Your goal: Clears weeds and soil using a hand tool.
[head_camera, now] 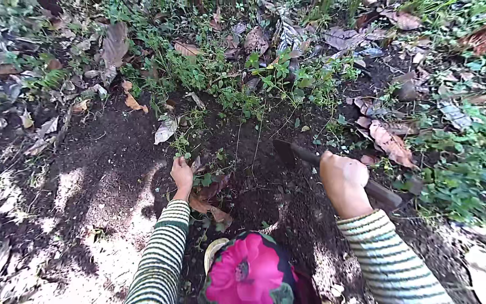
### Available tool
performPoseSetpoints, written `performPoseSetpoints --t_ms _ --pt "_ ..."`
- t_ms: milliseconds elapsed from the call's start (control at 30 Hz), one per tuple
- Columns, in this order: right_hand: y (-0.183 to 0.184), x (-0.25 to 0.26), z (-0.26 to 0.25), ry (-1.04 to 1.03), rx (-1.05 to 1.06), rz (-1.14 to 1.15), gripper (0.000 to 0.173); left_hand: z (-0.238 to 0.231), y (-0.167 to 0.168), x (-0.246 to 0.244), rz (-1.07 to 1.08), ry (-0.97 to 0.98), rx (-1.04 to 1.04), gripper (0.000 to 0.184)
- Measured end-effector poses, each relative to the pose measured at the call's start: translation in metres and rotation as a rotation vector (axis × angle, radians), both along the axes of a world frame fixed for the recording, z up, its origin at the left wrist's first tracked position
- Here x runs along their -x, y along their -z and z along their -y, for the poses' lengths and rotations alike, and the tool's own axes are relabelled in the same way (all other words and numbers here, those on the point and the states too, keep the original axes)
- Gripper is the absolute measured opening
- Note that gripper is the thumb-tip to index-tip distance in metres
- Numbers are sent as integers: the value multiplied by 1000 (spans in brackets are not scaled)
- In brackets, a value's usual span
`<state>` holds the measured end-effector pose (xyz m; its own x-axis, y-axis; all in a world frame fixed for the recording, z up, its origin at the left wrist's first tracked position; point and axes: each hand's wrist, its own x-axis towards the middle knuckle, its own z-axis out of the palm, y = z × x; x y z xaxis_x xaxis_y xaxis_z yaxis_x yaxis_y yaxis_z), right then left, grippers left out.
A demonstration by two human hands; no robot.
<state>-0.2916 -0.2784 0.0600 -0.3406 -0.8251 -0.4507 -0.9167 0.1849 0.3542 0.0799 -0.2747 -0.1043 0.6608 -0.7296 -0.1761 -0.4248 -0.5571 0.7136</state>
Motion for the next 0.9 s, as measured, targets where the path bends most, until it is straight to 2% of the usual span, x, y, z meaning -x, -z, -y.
performPoseSetpoints --t_ms 267,467,567,667,767,900 --pt "4 1 -3 1 2 13 24 -6 7 13 65 35 7 46" --pt "4 2 -1 12 22 25 23 -37 8 56 72 141 -126 41" --pt "3 5 -4 30 62 71 24 -68 22 80 119 373 -234 39" --pt "3 6 -5 35 58 87 24 -107 39 117 60 564 -341 37" --pt "2 11 -8 25 55 97 21 -115 42 125 66 726 -429 39" --pt "4 15 -12 1 66 85 22 -112 25 133 148 942 -468 41"
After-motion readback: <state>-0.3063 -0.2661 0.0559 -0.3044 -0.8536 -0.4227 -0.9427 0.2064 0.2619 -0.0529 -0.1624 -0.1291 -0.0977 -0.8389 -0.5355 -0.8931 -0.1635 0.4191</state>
